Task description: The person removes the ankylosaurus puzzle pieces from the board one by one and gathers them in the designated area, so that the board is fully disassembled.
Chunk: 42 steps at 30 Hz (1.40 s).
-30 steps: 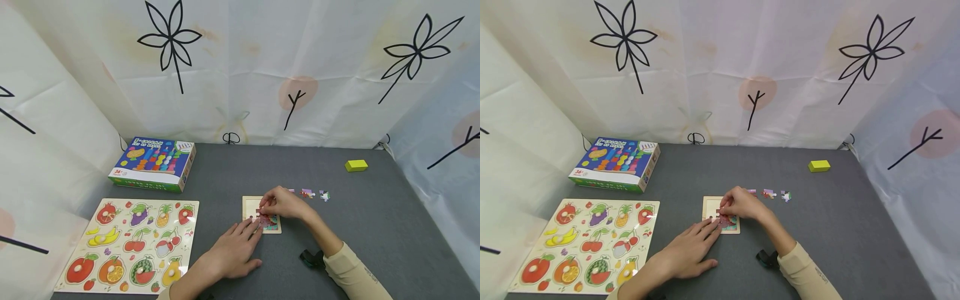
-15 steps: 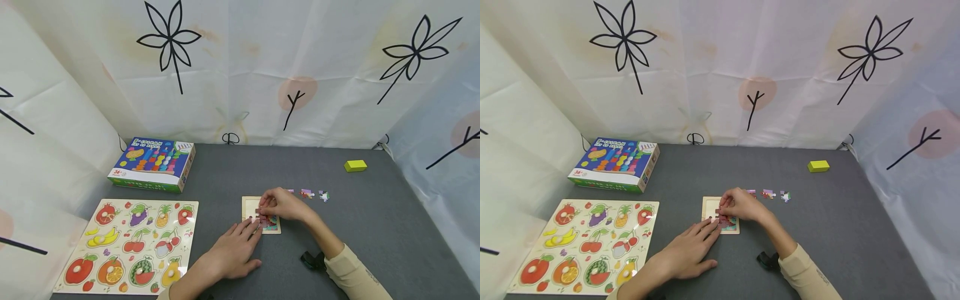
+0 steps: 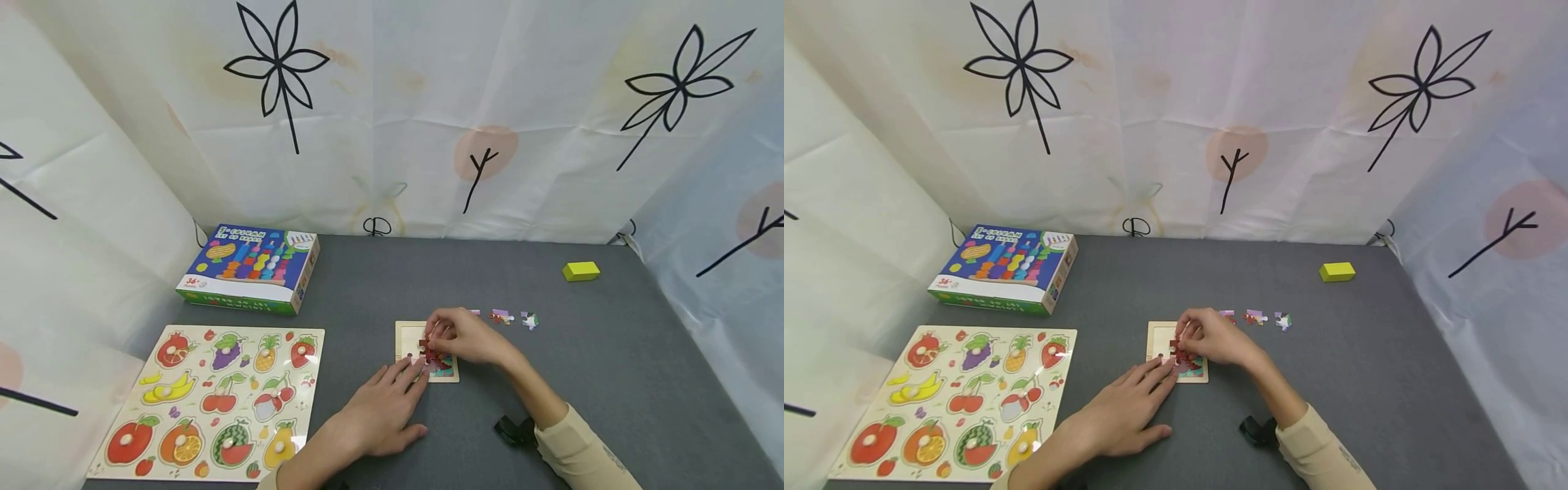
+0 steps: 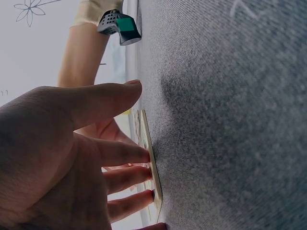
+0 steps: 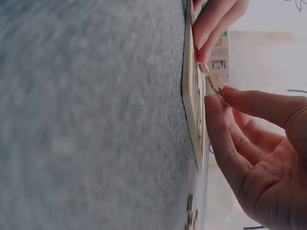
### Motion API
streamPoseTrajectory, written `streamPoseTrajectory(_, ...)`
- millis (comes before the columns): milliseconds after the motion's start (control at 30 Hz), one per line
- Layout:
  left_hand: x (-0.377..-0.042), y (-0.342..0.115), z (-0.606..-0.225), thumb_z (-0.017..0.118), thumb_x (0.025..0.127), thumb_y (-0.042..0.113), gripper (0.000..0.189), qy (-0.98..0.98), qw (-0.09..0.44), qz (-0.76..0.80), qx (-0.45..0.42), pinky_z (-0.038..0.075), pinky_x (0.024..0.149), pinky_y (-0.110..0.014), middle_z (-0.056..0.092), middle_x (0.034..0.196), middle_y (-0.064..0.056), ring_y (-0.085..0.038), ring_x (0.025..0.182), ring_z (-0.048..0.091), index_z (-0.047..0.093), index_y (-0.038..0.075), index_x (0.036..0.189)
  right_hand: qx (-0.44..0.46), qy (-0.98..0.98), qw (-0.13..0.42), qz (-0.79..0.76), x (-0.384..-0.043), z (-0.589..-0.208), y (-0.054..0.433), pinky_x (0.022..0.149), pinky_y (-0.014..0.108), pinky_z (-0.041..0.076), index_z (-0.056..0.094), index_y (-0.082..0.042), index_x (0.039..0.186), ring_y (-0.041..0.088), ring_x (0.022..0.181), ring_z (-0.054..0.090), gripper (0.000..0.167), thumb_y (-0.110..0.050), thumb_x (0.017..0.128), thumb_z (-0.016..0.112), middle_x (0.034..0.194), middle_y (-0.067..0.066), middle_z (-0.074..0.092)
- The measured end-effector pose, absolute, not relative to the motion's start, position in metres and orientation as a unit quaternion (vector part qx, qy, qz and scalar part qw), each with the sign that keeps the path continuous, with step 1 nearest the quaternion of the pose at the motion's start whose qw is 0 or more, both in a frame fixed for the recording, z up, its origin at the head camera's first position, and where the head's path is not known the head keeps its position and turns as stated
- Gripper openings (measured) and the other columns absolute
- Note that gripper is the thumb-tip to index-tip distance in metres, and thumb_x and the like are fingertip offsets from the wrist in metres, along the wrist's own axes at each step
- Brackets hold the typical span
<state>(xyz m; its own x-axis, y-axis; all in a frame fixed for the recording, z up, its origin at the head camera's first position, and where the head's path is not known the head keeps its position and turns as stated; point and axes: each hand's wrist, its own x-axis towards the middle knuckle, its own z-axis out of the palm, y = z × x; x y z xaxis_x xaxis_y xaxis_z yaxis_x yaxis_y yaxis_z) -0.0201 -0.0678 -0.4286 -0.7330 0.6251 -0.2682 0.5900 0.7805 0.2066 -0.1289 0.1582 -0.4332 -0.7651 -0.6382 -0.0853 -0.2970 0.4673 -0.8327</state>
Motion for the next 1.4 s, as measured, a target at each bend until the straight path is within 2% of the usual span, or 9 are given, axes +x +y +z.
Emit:
streamPoseTrajectory(233, -0.020, -0.068, -0.428, 0.066, 0.103, 0.060, 0.083, 0.929, 0.169, 0.054, 0.326, 0.040, 0.131, -0.053, 0.030, 0.181, 0.002, -0.024, 0.167, 0.031, 0.039, 0.018, 0.169, -0.266, 0.823, 0.211, -0.455, -0.128, -0.428, 0.172, 0.078, 0.024, 0.062, 0.070, 0.002, 0.113, 0.014, 0.083, 0.074, 0.014, -0.005, 0.102, 0.073, 0.095, 0.014, 0.078)
streamPoseTrajectory(500, -0.020, -0.067, -0.426, 0.067, 0.102, 0.059, 0.083, 0.930, 0.162, 0.057, 0.325, 0.041, 0.130, -0.054, 0.032, 0.180, 0.001, -0.025, 0.167, 0.032, 0.040, 0.017, 0.169, -0.246, 0.808, 0.228, -0.485, -0.127, -0.422, 0.197, 0.076, 0.043, 0.067, 0.068, 0.007, 0.117, 0.027, 0.082, 0.077, 0.017, -0.003, 0.103, 0.071, 0.096, 0.022, 0.074)
streamPoseTrajectory(633, -0.020, -0.067, -0.426, 0.067, 0.102, 0.059, 0.083, 0.930, 0.163, 0.057, 0.325, 0.041, 0.130, -0.054, 0.032, 0.180, 0.001, -0.025, 0.167, 0.032, 0.041, 0.017, 0.168, -0.231, 0.814, 0.222, -0.484, -0.126, -0.418, 0.212, 0.077, 0.043, 0.067, 0.068, 0.005, 0.117, 0.027, 0.081, 0.076, 0.018, -0.005, 0.103, 0.072, 0.097, 0.021, 0.074)
streamPoseTrajectory(867, -0.020, -0.067, -0.426, 0.067, 0.102, 0.059, 0.083, 0.929, 0.167, 0.061, 0.324, 0.040, 0.131, -0.055, 0.030, 0.180, 0.001, -0.026, 0.167, 0.031, 0.040, 0.017, 0.169, -0.211, 0.820, 0.208, -0.489, -0.123, -0.411, 0.240, 0.079, 0.041, 0.068, 0.067, 0.006, 0.118, 0.017, 0.083, 0.077, 0.020, -0.006, 0.102, 0.073, 0.100, 0.020, 0.073)
streamPoseTrajectory(1267, -0.018, -0.068, -0.425, 0.067, 0.103, 0.058, 0.082, 0.929, 0.162, 0.064, 0.328, 0.040, 0.130, -0.055, 0.031, 0.180, 0.000, -0.026, 0.167, 0.032, 0.041, 0.016, 0.168, -0.187, 0.839, 0.176, -0.479, -0.117, -0.405, 0.279, 0.079, 0.039, 0.068, 0.067, 0.007, 0.120, 0.014, 0.083, 0.078, 0.022, -0.004, 0.101, 0.073, 0.100, 0.017, 0.073)
streamPoseTrajectory(1400, -0.018, -0.069, -0.425, 0.067, 0.103, 0.058, 0.082, 0.928, 0.164, 0.066, 0.329, 0.040, 0.130, -0.056, 0.031, 0.180, 0.000, -0.026, 0.167, 0.032, 0.041, 0.016, 0.168, -0.186, 0.838, 0.183, -0.478, -0.117, -0.407, 0.286, 0.078, 0.035, 0.068, 0.066, 0.008, 0.121, 0.012, 0.083, 0.077, 0.023, -0.003, 0.102, 0.072, 0.101, 0.018, 0.073)
